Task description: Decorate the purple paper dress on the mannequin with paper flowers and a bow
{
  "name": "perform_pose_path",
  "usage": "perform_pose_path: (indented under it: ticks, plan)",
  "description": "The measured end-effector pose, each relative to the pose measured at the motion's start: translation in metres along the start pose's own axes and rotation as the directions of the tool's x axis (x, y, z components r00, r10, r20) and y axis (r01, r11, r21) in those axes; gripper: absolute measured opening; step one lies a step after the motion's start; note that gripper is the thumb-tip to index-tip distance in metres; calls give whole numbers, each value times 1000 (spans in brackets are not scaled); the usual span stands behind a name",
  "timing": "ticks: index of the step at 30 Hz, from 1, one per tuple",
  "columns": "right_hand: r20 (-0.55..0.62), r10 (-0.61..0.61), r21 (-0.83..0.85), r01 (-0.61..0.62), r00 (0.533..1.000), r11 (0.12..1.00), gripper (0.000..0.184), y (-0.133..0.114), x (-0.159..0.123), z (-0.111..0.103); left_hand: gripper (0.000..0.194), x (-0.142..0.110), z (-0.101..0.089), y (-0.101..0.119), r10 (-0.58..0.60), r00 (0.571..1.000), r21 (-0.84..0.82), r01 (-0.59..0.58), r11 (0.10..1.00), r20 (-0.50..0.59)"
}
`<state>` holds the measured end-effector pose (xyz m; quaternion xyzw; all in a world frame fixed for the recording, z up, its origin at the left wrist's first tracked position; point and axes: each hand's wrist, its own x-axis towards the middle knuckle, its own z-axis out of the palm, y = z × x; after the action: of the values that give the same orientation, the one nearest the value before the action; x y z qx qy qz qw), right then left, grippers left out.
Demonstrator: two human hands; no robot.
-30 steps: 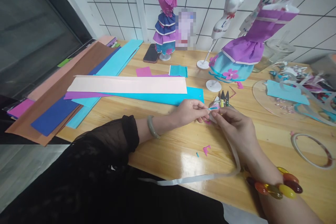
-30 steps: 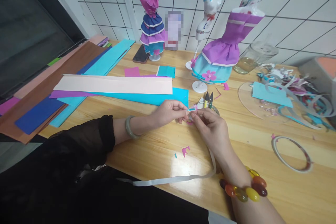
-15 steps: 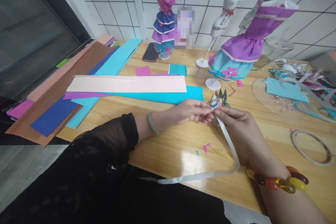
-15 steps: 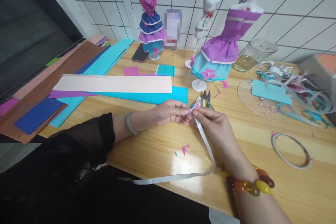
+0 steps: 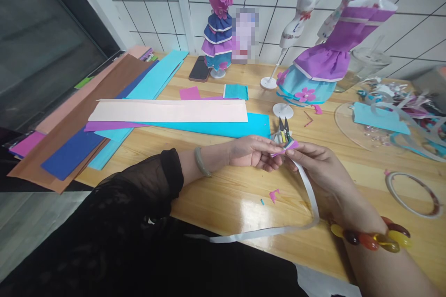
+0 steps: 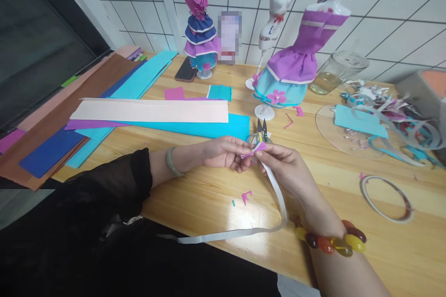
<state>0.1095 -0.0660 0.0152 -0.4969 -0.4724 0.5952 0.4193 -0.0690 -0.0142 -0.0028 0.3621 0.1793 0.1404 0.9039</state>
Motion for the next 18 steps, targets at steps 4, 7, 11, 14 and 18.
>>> perform_pose_path:
  ticks: [4, 7, 11, 14, 18]
  plan:
    - [50, -22, -14, 23, 999, 1000, 9, 2, 0, 0, 19, -1, -1, 1, -9, 1000, 10, 9, 1000, 26]
    - [57, -31, -34, 33, 998, 999, 10, 1, -1, 0, 20, -2, -1, 1, -1, 1000, 32, 0, 999, 30]
    - [44, -34, -68, 36, 998, 997, 11, 0, -2, 1, 25, -1, -2, 1, -27, 1000, 79, 27, 997, 5]
    - [21, -44, -54, 45, 999, 998, 11, -1, -3, 4, 33, -1, -2, 0, -57, 998, 106, 57, 993, 1]
    - [-24, -46, -68, 45, 999, 997, 12, -3, -5, 5, 34, 0, -1, -2, -13, 1000, 129, 12, 992, 14]
